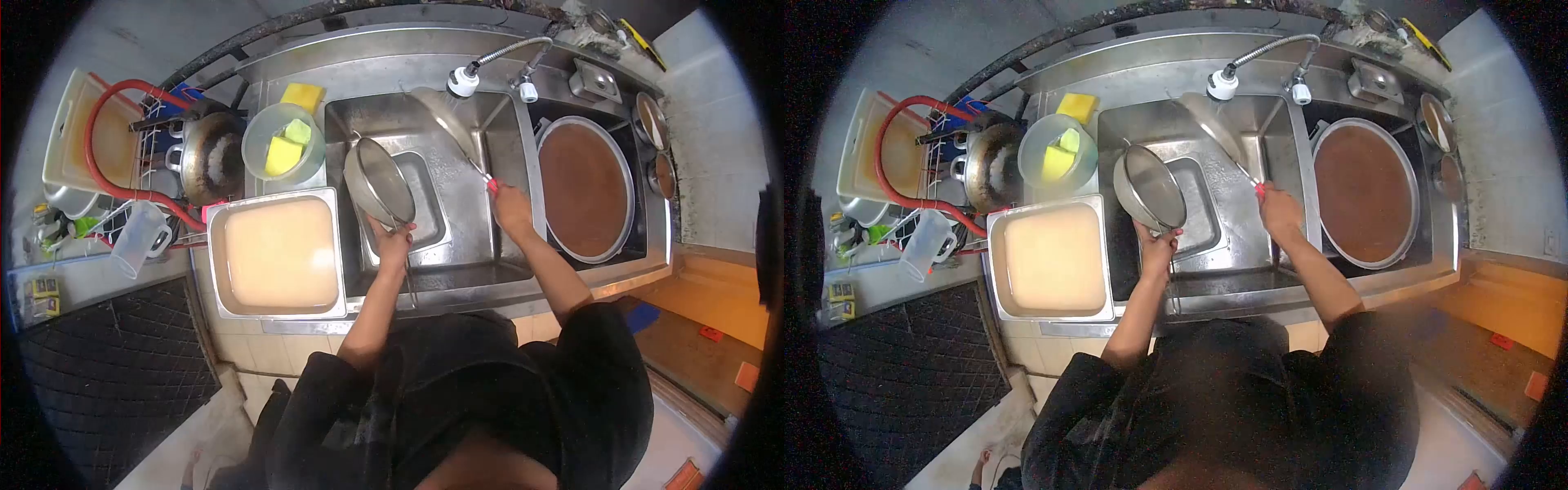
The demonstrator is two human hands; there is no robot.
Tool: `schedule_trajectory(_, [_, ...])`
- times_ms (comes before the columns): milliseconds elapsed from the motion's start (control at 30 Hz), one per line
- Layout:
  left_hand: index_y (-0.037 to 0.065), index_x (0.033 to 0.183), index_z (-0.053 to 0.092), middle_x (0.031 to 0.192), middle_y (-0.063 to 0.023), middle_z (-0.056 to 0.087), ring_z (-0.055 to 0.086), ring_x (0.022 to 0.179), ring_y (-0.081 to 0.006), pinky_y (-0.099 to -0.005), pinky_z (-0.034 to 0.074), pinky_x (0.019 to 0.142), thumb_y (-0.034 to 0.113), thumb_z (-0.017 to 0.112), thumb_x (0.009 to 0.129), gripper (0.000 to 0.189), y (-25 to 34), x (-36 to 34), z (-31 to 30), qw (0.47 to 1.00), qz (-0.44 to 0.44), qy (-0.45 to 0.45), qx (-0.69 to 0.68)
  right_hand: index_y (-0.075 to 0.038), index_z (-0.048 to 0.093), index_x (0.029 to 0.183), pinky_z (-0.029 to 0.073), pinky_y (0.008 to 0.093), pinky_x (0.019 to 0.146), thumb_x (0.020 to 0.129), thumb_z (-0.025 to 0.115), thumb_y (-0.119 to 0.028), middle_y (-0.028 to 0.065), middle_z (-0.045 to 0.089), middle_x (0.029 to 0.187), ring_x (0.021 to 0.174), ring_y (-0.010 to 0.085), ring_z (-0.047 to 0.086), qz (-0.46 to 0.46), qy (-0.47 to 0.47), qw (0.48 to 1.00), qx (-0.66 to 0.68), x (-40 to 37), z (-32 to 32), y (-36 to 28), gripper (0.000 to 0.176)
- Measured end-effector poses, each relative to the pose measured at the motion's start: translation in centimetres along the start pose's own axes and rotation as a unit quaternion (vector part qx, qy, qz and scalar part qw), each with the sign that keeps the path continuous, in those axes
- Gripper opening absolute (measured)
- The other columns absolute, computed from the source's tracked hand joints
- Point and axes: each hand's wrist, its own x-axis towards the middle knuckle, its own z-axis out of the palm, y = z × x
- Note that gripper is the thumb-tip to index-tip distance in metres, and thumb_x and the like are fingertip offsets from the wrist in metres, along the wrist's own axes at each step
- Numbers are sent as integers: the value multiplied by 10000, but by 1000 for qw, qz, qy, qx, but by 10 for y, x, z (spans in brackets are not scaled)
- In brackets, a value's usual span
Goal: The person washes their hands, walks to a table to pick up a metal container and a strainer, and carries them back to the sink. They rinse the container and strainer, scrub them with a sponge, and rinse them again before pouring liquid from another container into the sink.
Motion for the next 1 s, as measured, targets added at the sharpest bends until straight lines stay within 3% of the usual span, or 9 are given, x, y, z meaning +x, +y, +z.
schedule_trajectory(233, [238,1461,-144,929,-143,617,509,610,-107,-224,408,526,-72,445,858,897,-10,-18,-7,999,-4,-22,-41,-50,600,1059,456,508,807,890,555,-357,218,651,925,910,435,597,-85,0,983,165,-8,13,14,353])
schedule_trajectory(333, [216,1438,-35,907,-139,634,505,594,-103,-225,403,516,-79,444,857,808,-9,-21,-9,999,9,-8,-51,-49,608,1035,498,445,690,883,579,-384,165,667,846,762,353,645,-141,50,966,213,-14,5,22,369])
schedule_trajectory(433, [171,1391,124,886,-125,648,500,573,-95,-226,404,503,-84,446,856,675,-20,-22,-8,999,14,25,-43,-96,615,863,344,275,384,872,603,-475,5,495,560,450,89,467,-27,-266,898,351,1,-37,13,379])
schedule_trajectory(533, [158,1378,131,894,-126,649,512,575,-95,-222,409,503,-86,443,854,657,-18,-25,-9,999,16,31,-32,-107,592,774,326,284,385,866,607,-493,-17,439,502,443,89,455,-48,-220,889,398,31,-22,-12,397])
schedule_trajectory(567, [161,1377,129,894,-127,649,516,577,-95,-220,410,503,-88,438,852,659,-20,-30,-13,999,6,33,-7,-103,591,765,337,281,400,858,619,-488,-19,446,503,443,95,459,-59,-218,877,424,40,-15,-19,397])
schedule_trajectory(600, [152,1443,-128,862,-139,639,513,549,-113,-224,409,465,-35,451,860,843,-32,-25,-18,1000,23,14,-5,-98,590,756,349,278,414,850,632,-482,-21,454,504,444,100,464,-68,-216,864,451,51,-10,-25,397])
schedule_trajectory(833, [125,1403,78,889,-123,647,521,561,-103,-234,422,515,-64,455,834,709,-24,-35,-9,999,-13,31,8,-41,614,825,453,332,524,827,664,-442,80,589,602,524,199,571,-151,-33,923,353,106,-2,-65,404])
schedule_trajectory(900, [108,1441,-20,875,-118,650,524,572,-106,-237,423,515,-49,465,841,787,-27,-29,-15,1000,-21,-5,13,-15,626,894,480,396,628,836,645,-440,180,645,746,671,338,621,-225,94,930,276,95,8,-51,430])
schedule_trajectory(1000, [122,1454,-89,869,-117,651,529,581,-105,-232,419,509,-44,469,846,842,-32,-25,-12,1000,-4,-1,-5,-26,636,959,469,453,707,855,613,-449,235,640,866,805,424,599,-196,55,951,233,64,15,-27,436])
